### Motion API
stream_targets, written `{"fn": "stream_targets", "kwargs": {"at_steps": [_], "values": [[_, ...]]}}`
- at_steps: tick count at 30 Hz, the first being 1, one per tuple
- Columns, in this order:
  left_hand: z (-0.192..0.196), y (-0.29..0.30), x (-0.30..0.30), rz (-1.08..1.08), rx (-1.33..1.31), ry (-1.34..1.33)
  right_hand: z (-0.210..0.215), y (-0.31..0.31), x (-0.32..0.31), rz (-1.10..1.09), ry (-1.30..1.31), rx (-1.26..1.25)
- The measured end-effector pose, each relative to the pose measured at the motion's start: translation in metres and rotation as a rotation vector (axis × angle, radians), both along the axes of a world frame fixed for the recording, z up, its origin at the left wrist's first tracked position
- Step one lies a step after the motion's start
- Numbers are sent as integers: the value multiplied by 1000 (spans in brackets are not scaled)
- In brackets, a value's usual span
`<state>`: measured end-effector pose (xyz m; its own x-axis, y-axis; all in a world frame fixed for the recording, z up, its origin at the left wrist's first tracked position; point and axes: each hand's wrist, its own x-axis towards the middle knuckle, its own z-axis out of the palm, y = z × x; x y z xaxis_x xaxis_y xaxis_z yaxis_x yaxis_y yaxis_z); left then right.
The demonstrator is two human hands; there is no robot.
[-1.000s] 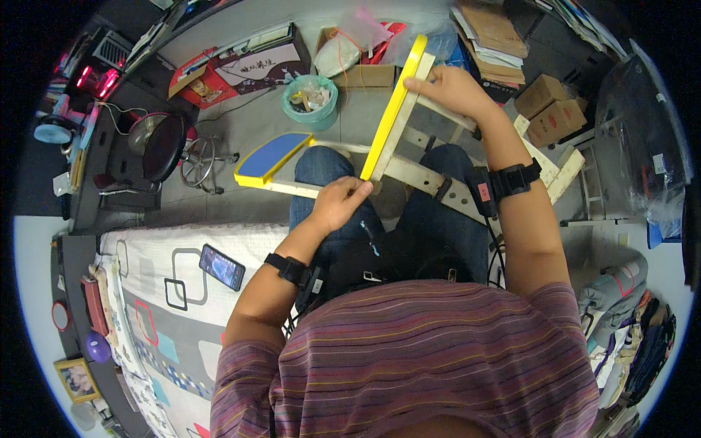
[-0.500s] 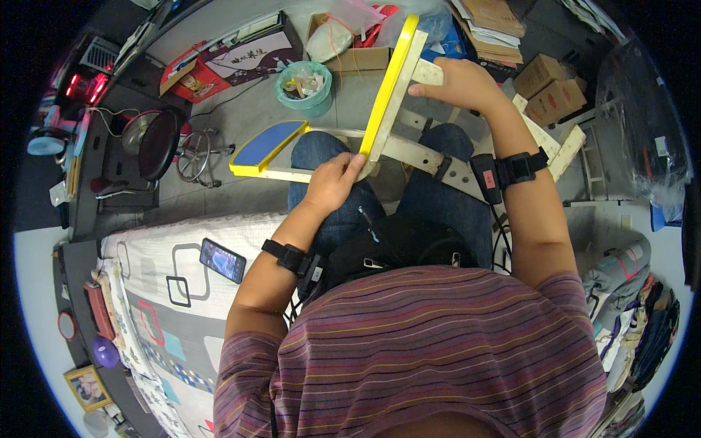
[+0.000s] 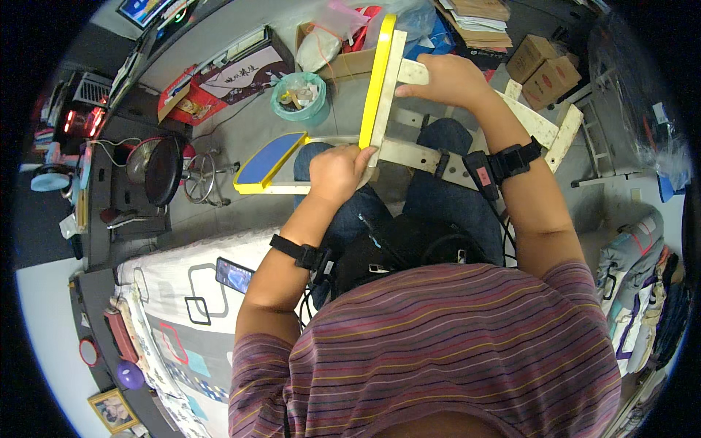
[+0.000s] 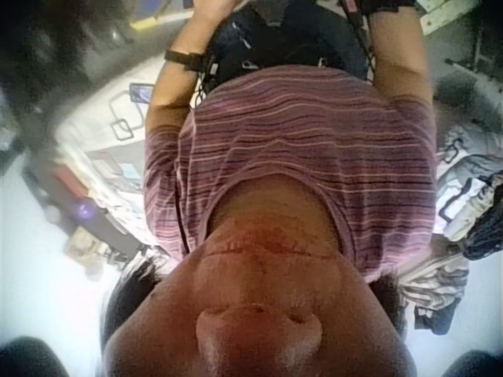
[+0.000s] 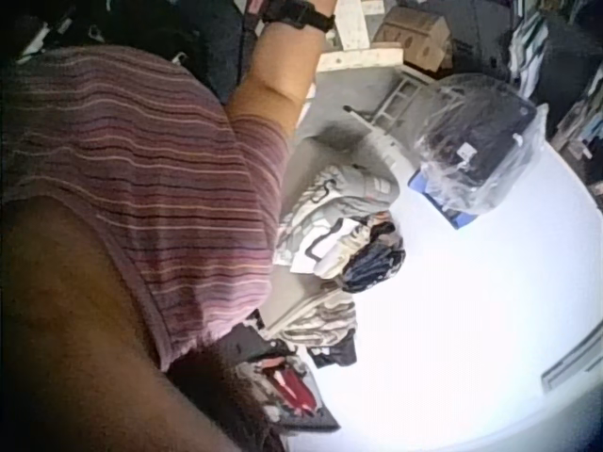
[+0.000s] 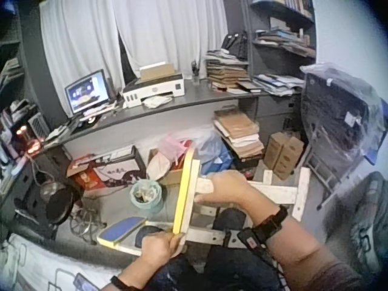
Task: The person assembles a small wooden chair by attaching blue and yellow seat panels to a white wooden frame. They align and press the panels into place, then flip the chair to attach the second panel, completing the assembly.
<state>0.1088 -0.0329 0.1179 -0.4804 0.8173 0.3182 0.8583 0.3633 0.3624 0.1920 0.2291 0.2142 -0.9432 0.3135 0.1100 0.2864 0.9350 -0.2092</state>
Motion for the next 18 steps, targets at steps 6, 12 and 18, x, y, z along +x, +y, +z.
{"fn": "stream_targets", "kwargs": {"at_steps": [6, 12, 18], "values": [[-20, 2, -26, 95, 174, -721, 4, 0, 1, -27, -64, -42], [-28, 10, -38, 156, 257, -853, 2, 2, 1, -16, -30, -31], [-12, 37, -49, 88, 479, -940, -3, 4, 3, 3, 21, -56]]}}
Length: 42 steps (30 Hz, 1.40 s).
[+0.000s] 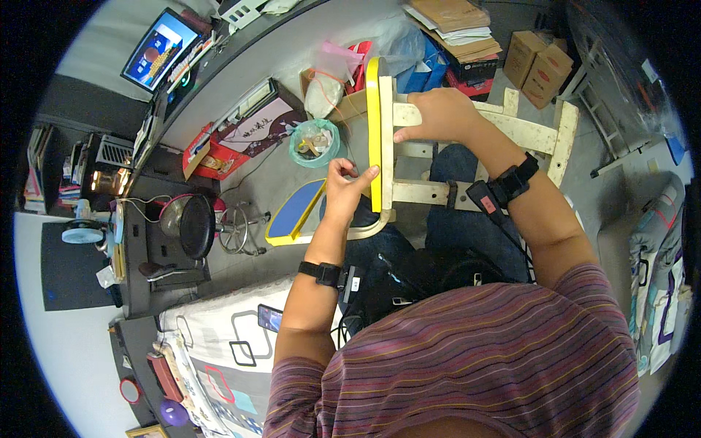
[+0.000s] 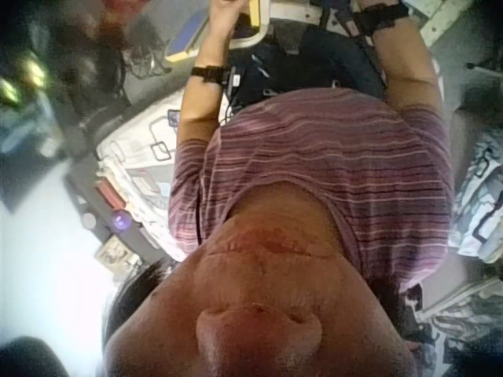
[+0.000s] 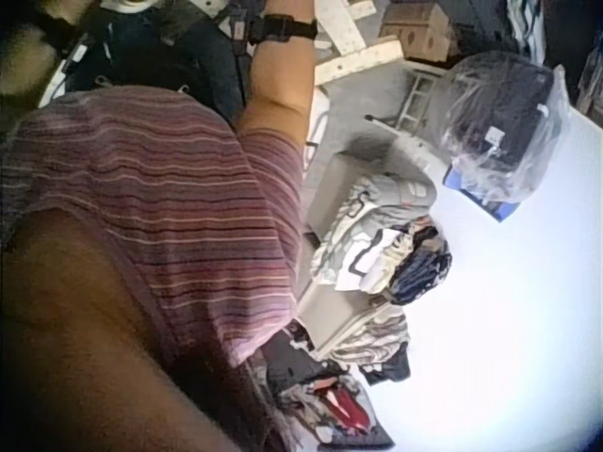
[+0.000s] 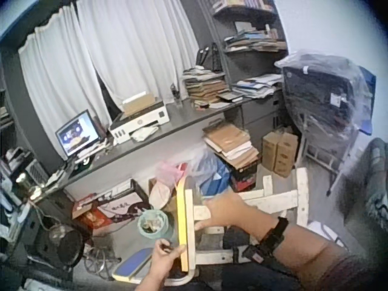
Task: The person assembles a small wooden chair by attaching blue and yellow seat panels to a white wooden frame. They align and press the panels into place, then flip the chair to attach the second panel, completing the assembly.
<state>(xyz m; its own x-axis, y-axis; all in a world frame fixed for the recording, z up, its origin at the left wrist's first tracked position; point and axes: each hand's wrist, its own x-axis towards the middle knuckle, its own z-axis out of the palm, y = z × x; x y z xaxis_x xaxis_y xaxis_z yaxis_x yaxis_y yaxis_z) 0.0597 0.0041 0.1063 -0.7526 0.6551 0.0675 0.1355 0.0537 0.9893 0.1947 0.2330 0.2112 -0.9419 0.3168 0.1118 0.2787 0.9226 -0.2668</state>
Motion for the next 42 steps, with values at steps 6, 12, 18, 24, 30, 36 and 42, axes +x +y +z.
{"fn": "stream_targets", "kwargs": {"at_steps": [6, 12, 18, 24, 30, 36, 42], "values": [[23, 37, -18, 41, 56, 155, -1, 0, 1, -8, 30, 27], [47, 68, -26, 84, 97, 161, -2, 0, 2, -4, 82, 1], [73, 91, -25, 148, 81, 161, -2, -1, 3, -27, 90, 17], [91, 127, -31, 230, 150, 247, -1, -2, 2, -28, 62, 11], [105, 155, -52, 200, 99, 238, 1, -4, 4, -45, 60, -8], [101, 133, -34, 117, 246, 508, 1, -4, 5, -59, 63, 6], [98, 110, -6, 77, 144, 832, 1, -5, 8, -34, 106, 27]]}}
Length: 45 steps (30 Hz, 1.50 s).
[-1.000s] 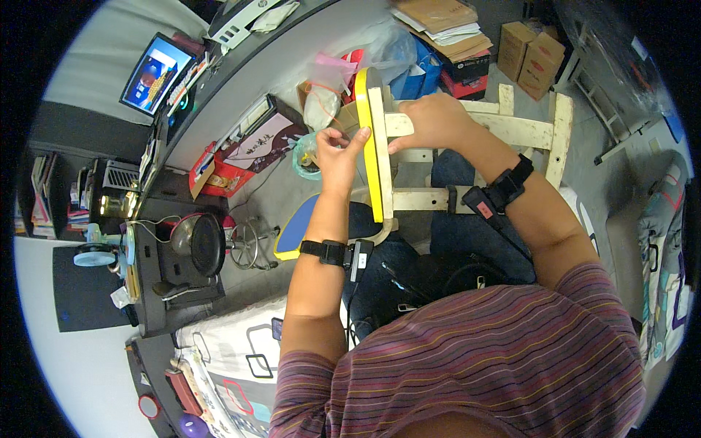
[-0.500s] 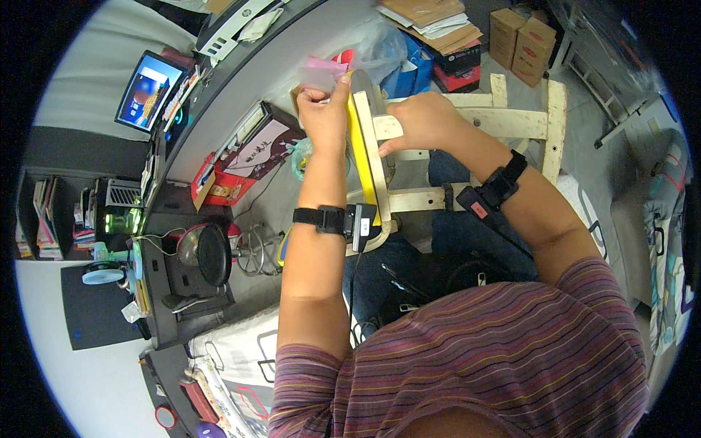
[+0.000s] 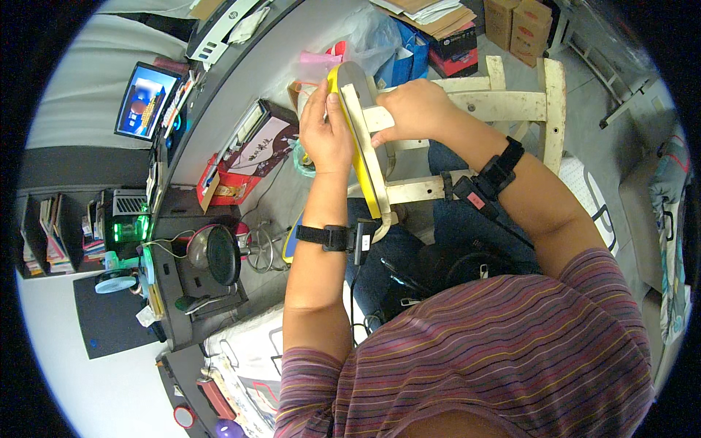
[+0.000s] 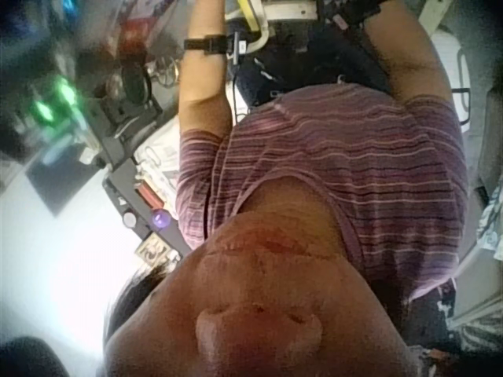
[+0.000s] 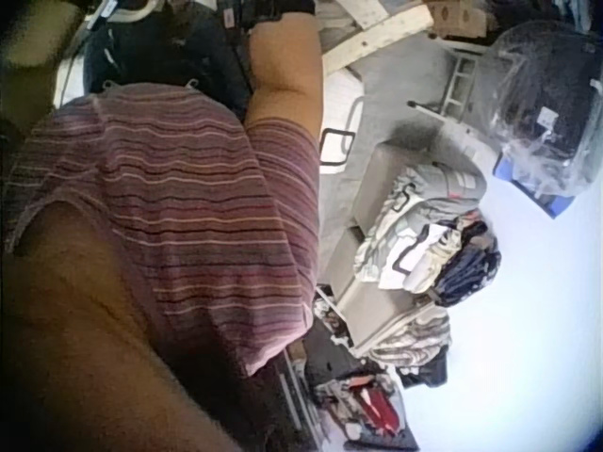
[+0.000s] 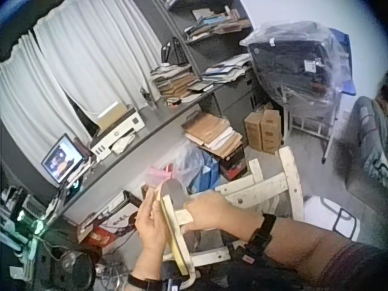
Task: The person assembles a small wooden chair by attaching blue and yellow seat panels to a white wooden frame. They align and press the panels into place, then flip the chair to attach the second panel, completing the assembly.
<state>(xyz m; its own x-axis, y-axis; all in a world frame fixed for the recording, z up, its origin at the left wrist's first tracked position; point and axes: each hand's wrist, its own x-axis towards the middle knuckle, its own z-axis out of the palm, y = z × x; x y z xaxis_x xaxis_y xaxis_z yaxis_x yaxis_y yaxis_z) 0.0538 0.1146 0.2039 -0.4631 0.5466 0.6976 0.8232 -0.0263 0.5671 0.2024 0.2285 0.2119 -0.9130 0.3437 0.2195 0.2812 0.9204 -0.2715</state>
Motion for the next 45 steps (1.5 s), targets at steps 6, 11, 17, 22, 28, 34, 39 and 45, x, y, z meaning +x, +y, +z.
{"fn": "stream_targets", "kwargs": {"at_steps": [6, 11, 17, 22, 28, 34, 39, 45], "values": [[-1, 2, -1, 65, 8, 182, 0, 0, -1, -25, -13, 5], [-6, 3, -3, 178, -15, 359, -2, 0, -2, -29, -18, 14], [-8, 3, -4, 214, -16, 472, -1, 0, -4, -41, -56, 3], [-9, 3, -2, 232, -27, 533, 0, -1, -3, -38, -40, -8], [-14, 3, 7, 242, -50, 450, -2, 0, -3, -40, -15, -7], [-17, 0, 17, 173, -146, 27, -3, 0, -4, -50, -27, -3], [-16, -3, 20, 150, -172, -76, -3, -1, -4, -51, -14, 2], [-34, -33, 32, 102, -172, -57, -4, -1, -4, -61, -21, 9]]}}
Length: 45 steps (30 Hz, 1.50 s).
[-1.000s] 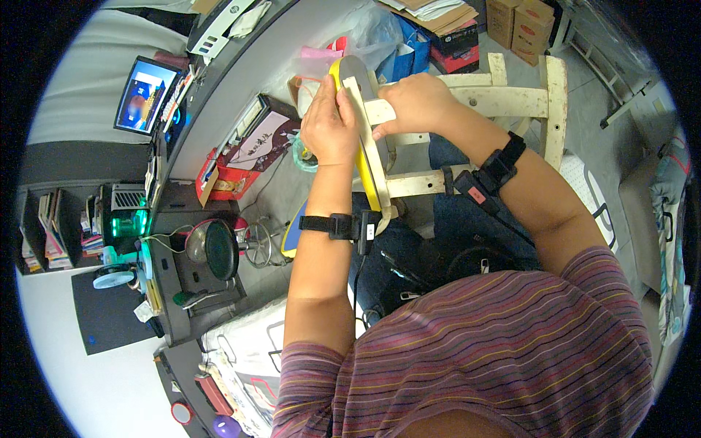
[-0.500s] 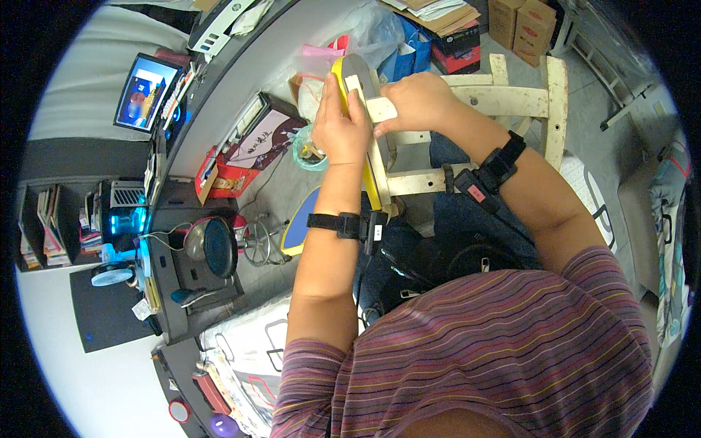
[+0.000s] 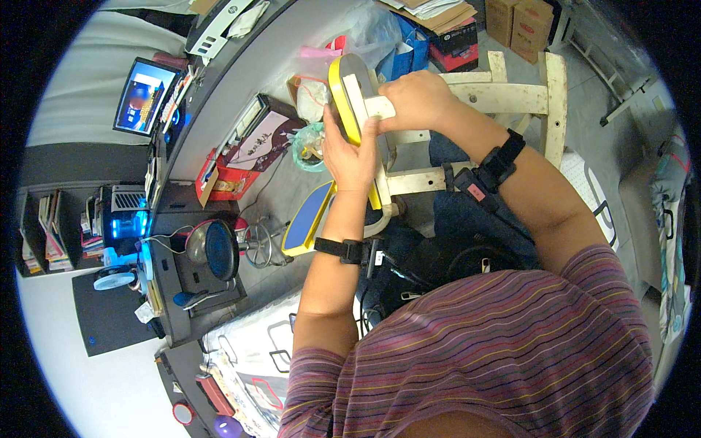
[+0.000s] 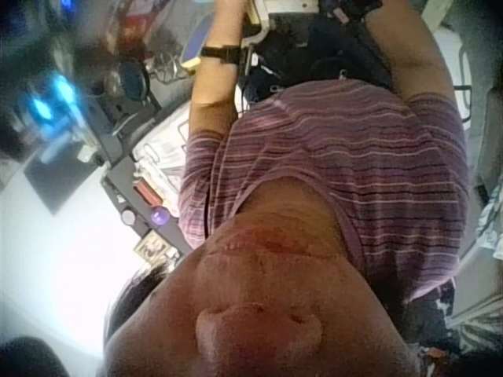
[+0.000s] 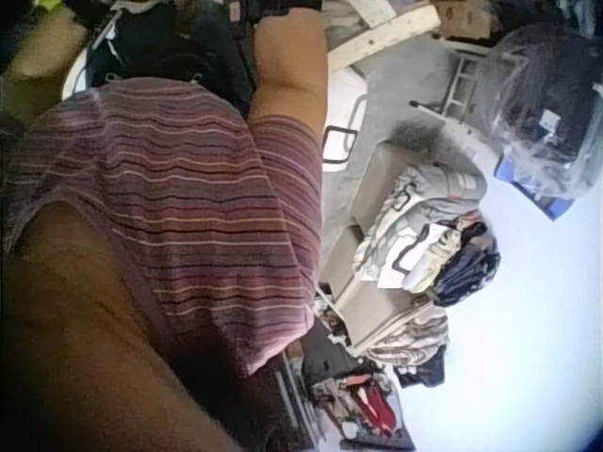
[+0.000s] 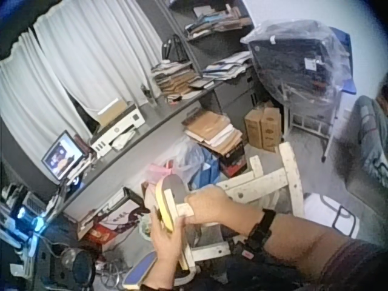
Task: The person assembles a small wooden chair by attaching blue and yellow seat panels to a white wooden frame. They align and press the panels into place, then flip the chair to attach the second panel, completing the assembly.
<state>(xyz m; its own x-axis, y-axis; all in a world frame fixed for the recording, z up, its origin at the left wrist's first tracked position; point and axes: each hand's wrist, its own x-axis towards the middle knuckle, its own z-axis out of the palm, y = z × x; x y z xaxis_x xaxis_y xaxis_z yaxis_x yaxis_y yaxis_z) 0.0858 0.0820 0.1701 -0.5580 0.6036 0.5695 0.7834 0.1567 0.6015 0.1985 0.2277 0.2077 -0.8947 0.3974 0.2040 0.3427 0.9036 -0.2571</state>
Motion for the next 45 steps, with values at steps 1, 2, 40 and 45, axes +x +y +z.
{"fn": "stream_targets", "kwargs": {"at_steps": [1, 2, 40, 45], "values": [[-2, -2, -1, 0, 26, 4, 0, 0, 0, 13, -1, 1], [-4, -2, -2, 13, 23, -23, -1, -1, -1, 5, -12, -5], [-29, -31, 16, 13, -71, -33, -5, -1, -1, 15, 28, 35], [-21, -21, 10, 90, -76, -50, -7, 2, -2, 16, 6, 5]]}}
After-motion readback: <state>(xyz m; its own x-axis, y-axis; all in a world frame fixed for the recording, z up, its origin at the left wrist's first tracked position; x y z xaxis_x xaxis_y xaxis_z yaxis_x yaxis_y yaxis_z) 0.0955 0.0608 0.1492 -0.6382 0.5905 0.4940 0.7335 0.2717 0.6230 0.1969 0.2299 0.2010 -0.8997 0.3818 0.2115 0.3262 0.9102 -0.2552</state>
